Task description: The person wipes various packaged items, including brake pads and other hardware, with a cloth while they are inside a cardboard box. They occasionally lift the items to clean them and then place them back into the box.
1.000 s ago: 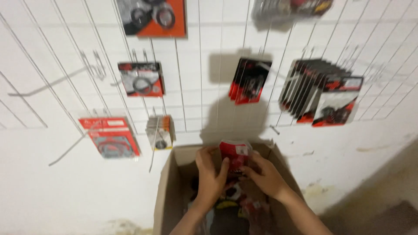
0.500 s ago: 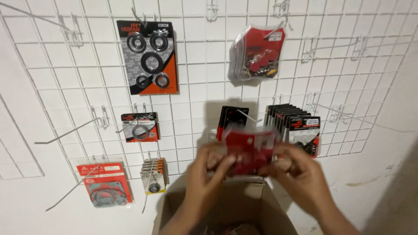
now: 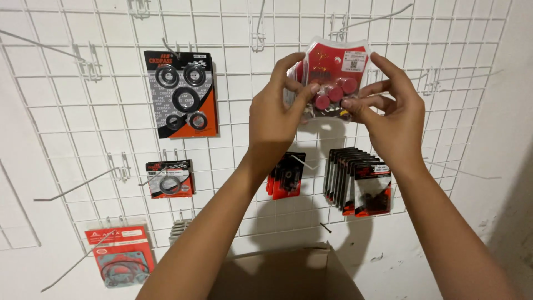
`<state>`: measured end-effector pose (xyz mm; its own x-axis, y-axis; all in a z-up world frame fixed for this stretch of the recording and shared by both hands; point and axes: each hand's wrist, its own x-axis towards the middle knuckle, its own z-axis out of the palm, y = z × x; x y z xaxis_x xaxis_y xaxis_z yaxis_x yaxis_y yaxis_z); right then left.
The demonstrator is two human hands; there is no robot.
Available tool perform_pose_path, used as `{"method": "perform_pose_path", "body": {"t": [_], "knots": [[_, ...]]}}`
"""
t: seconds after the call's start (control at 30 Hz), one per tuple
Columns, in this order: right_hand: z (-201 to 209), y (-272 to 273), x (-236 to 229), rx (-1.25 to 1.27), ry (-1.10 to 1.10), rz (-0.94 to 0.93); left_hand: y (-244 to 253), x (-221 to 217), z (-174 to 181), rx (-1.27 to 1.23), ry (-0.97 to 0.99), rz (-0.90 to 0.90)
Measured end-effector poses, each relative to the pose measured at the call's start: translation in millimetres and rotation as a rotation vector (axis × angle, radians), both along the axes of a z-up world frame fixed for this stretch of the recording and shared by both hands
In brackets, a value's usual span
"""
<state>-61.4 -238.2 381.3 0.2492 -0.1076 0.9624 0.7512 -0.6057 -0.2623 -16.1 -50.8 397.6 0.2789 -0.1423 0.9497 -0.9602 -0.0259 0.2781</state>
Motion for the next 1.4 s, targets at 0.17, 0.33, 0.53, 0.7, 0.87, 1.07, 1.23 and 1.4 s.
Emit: {"method": "perform_pose_path", "body": {"t": [0.17, 0.33, 0.53, 0.7, 0.87, 1.07, 1.23, 1.4], "knots": [[6, -7, 13, 0.016, 0.006, 0.053, -5, 11, 8, 0.017, -0.035, 0.044], [9, -13, 19, 0.026, 0.011, 0.060, -7, 16, 16, 0.042, 0.075, 0.006], [7, -13, 24, 0.000, 0.051, 0.046, -6, 32, 8, 0.067, 0.056, 0.073], [2, -19, 38, -0.084, 0.025, -0.206, -5, 50, 0, 0.064, 0.054, -0.081], [1, -21, 51, -0.105, 0.073, -0.155, -7, 59, -7, 0.078, 0.027, -0.075], [-5, -16, 55, -0.110, 0.103, -0.127, -3, 60, -10, 0.087, 0.020, -0.032], [-8, -14, 55, -0.141, 0.083, -0.174, -1, 61, -13, 0.099, -0.006, -0.023], [-25, -12, 34, -0.189, 0.026, -0.240, 4, 67, -29, 0.073, -0.054, 0.017]]}}
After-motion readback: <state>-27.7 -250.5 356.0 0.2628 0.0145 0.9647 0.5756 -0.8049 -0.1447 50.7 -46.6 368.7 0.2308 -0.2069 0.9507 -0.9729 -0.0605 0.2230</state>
